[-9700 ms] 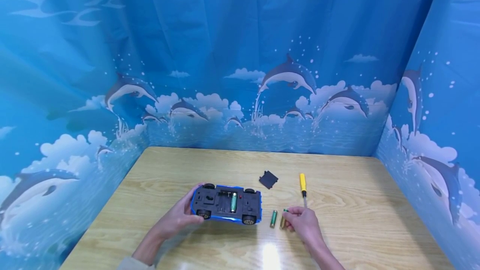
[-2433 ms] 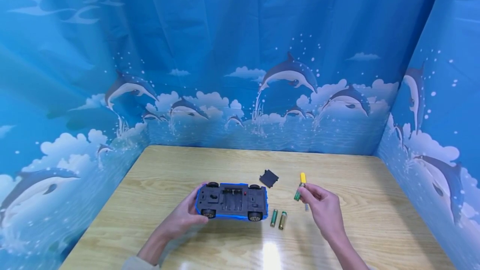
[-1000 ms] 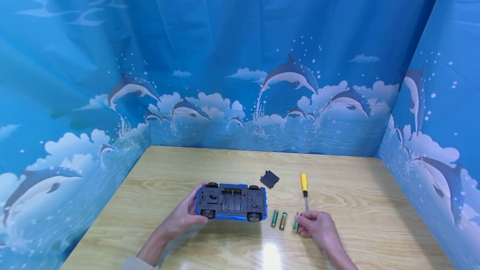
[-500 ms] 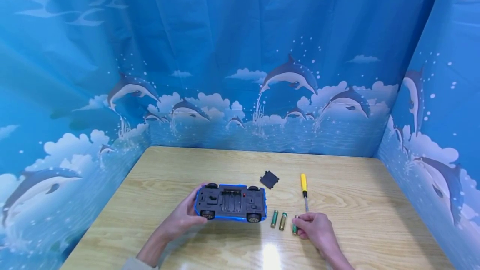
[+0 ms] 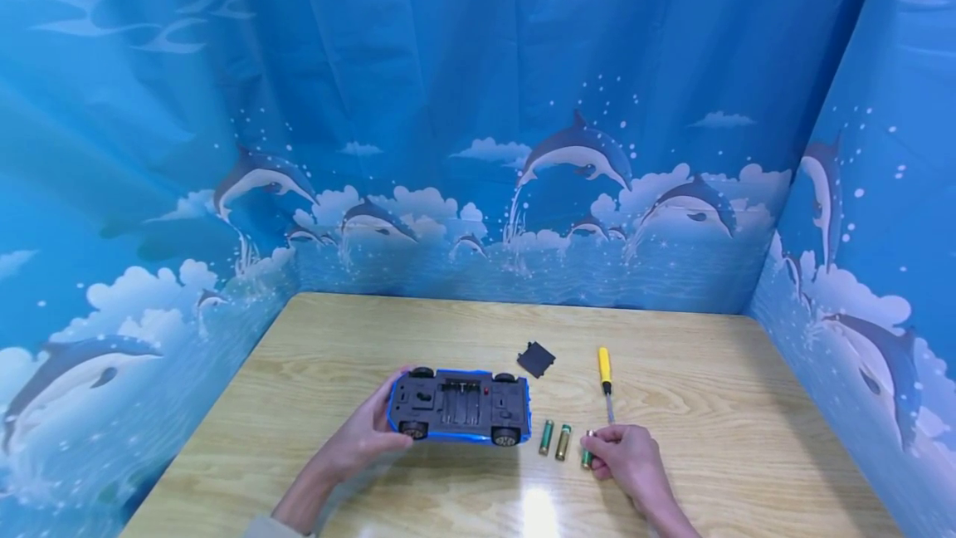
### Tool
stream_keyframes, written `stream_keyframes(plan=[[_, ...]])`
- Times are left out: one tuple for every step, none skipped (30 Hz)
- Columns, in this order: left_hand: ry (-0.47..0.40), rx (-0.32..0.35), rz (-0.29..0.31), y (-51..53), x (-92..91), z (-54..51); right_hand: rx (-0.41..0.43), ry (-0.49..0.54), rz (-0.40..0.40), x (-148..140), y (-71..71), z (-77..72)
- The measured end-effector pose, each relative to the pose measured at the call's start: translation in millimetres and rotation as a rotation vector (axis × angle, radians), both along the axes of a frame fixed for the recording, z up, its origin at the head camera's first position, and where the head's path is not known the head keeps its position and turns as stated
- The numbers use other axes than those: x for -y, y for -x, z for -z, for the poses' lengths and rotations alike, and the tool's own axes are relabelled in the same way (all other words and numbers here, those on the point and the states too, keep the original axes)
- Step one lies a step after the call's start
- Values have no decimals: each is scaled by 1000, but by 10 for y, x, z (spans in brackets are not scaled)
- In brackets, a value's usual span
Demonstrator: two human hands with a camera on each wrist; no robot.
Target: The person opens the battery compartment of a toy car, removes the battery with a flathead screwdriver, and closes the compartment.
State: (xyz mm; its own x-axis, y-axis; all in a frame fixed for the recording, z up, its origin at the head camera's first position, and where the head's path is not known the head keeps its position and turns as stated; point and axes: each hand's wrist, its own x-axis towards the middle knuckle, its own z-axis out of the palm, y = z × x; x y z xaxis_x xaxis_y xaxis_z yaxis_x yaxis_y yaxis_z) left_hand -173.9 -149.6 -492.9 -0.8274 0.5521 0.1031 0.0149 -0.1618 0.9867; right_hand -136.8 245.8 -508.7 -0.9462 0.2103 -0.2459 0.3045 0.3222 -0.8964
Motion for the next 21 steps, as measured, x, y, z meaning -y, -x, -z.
stream_keyframes(plan=[[-1, 0, 2, 2, -1, 5, 3, -1, 3, 0, 3, 3], [-3, 0, 3, 3, 0, 11, 4, -4, 1, -1, 5, 5], [-3, -1, 4, 5, 0, 16, 6, -6, -1, -1, 8, 6], [-3, -2, 6, 5, 0, 20, 7, -9, -3, -3, 11, 8], [-3, -1, 6, 5, -1, 22, 8, -11, -3, -3, 13, 8], [-1, 1, 4, 4, -1, 23, 9, -12, -4, -3, 15, 9], [0, 3, 3, 3, -2, 25, 10, -11, -4, -3, 15, 11], [2, 4, 2, 2, -3, 26, 9, -11, -3, -2, 16, 13], [3, 6, 1, 1, -4, 26, 8, -10, -3, -2, 15, 16], [5, 9, 0, 0, -6, 25, 7, -8, -2, -1, 13, 18], [6, 12, -1, -2, -7, 24, 6, -5, -2, -1, 11, 20], [7, 12, -1, -2, -8, 23, 5, -4, -2, 0, 10, 22], [8, 11, -2, -2, -9, 24, 5, -4, -1, 0, 8, 23], [10, 10, -2, -3, -10, 23, 4, -1, 0, 1, 8, 24], [11, 10, -2, -3, -11, 23, 5, 1, 0, 1, 7, 25], [12, 8, -2, -3, -11, 24, 5, 4, 1, 1, 8, 24], [13, 6, -2, -2, -11, 26, 6, 3, 0, 1, 8, 23], [13, 3, -2, -2, -10, 27, 6, 2, 0, 0, 8, 21], [13, 2, -2, -1, -10, 28, 6, 2, 0, -1, 9, 18], [12, 2, -2, 1, -10, 28, 5, 2, -1, -1, 10, 14], [11, 0, -2, 2, -9, 30, 4, 1, -2, -2, 10, 10]])
